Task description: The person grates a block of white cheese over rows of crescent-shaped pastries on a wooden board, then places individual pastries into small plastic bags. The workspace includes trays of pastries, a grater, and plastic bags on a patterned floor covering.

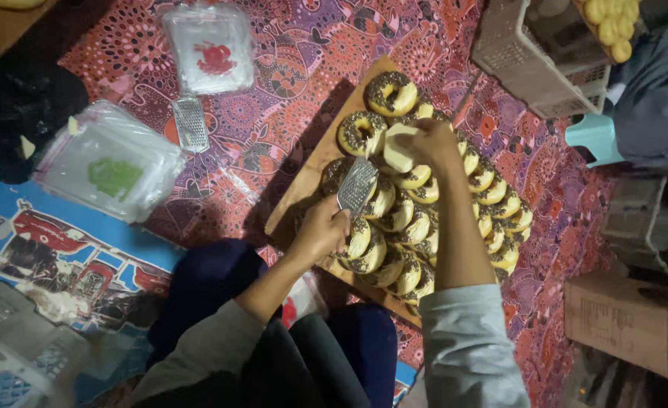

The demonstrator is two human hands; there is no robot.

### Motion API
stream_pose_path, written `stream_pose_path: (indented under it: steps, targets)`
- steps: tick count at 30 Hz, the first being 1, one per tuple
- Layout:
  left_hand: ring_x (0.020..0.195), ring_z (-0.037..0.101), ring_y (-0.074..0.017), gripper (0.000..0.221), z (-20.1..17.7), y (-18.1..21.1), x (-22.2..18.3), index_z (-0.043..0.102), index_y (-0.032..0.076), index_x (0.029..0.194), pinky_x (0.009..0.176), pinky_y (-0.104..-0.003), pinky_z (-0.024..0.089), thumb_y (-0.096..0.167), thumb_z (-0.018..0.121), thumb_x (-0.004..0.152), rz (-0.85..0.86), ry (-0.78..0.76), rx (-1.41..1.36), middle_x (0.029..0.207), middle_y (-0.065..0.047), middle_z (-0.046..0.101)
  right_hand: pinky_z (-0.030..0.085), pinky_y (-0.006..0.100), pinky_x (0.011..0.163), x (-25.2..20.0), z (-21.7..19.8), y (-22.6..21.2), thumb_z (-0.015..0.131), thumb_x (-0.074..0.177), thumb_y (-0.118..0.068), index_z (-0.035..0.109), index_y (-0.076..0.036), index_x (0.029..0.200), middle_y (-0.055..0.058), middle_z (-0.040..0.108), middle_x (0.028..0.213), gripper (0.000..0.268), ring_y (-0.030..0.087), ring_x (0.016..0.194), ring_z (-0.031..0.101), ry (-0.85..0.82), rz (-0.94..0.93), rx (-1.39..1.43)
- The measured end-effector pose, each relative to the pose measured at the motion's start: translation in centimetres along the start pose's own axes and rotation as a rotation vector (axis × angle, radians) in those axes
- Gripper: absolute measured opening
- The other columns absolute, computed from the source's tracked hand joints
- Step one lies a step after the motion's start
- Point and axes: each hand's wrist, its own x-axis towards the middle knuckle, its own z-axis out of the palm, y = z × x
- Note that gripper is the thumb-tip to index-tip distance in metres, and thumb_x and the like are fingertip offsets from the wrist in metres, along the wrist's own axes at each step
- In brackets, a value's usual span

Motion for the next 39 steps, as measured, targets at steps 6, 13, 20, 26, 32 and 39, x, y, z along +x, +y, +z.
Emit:
stream_pose_path:
  steps: [6, 13, 20, 26, 32, 39]
  targets:
    - [0.042, 0.054, -0.01, 0.017, 2.8, 1.1, 3.0, 0.057, 0.003, 0.113, 0.038, -0.028, 0.045, 0.004, 0.048, 0.099, -0.011, -0.061, 0.015, 0.066, -0.003, 0.058, 0.054, 0.031, 0.059, -3.3, -4.2, 1.1, 0.087, 0.077, -0.024, 0.07, 0.001, 0.122, 0.014, 0.077, 0.093, 0.053, 0.018, 0.072, 0.071, 0.028, 0.016, 0.131]
    - [0.045, 0.059, -0.0128, 0.011, 6.1, 0.5, 7.9, 0.055, -0.004, 0.105, 0.041, -0.03, 0.048, 0.005, 0.051, 0.101, -0.024, -0.026, 0.058, 0.069, -0.006, 0.062, 0.055, 0.032, 0.065, -3.7, -4.7, 1.5, 0.087, 0.079, -0.026, 0.073, 0.001, 0.121, 0.015, 0.077, 0.092, 0.052, 0.019, 0.075, 0.072, 0.009, -0.025, -0.05]
    - [0.046, 0.062, -0.0144, 0.014, 6.9, -1.1, 10.3, 0.056, 0.0, 0.109, 0.043, -0.033, 0.053, 0.005, 0.051, 0.098, -0.013, -0.004, 0.115, 0.068, -0.006, 0.063, 0.058, 0.041, 0.061, -1.9, -1.8, 2.7, 0.081, 0.076, -0.022, 0.071, 0.0, 0.12, 0.016, 0.076, 0.089, 0.05, 0.026, 0.071, 0.074, -0.013, 0.128, -0.017]
    - [0.045, 0.063, -0.0158, 0.011, 7.0, -1.8, 10.1, 0.057, -0.004, 0.105, 0.043, -0.033, 0.053, 0.004, 0.054, 0.098, 0.007, 0.008, 0.142, 0.066, -0.009, 0.063, 0.057, 0.036, 0.074, 1.5, 0.0, 5.5, 0.084, 0.072, -0.03, 0.078, -0.002, 0.111, 0.017, 0.076, 0.09, 0.049, 0.025, 0.077, 0.074, 0.134, -0.073, -0.239]
    - [0.046, 0.063, -0.013, 0.018, 6.6, -1.2, 6.1, 0.053, -0.003, 0.114, 0.04, -0.031, 0.057, 0.005, 0.055, 0.098, -0.047, -0.002, 0.235, 0.077, -0.002, 0.062, 0.058, 0.033, 0.069, 2.3, 0.4, 6.3, 0.082, 0.074, -0.029, 0.075, -0.002, 0.116, 0.016, 0.077, 0.089, 0.05, 0.021, 0.075, 0.076, 0.078, 0.016, -0.153]
    - [0.044, 0.058, -0.0124, 0.014, 5.3, -2.4, 0.2, 0.057, -0.001, 0.111, 0.038, -0.031, 0.05, 0.007, 0.055, 0.1, -0.156, 0.009, 0.197, 0.071, -0.006, 0.064, 0.059, 0.029, 0.061, -1.5, -3.3, 6.4, 0.086, 0.077, -0.026, 0.071, -0.001, 0.116, 0.009, 0.077, 0.09, 0.049, 0.017, 0.073, 0.074, 0.002, 0.137, 0.205]
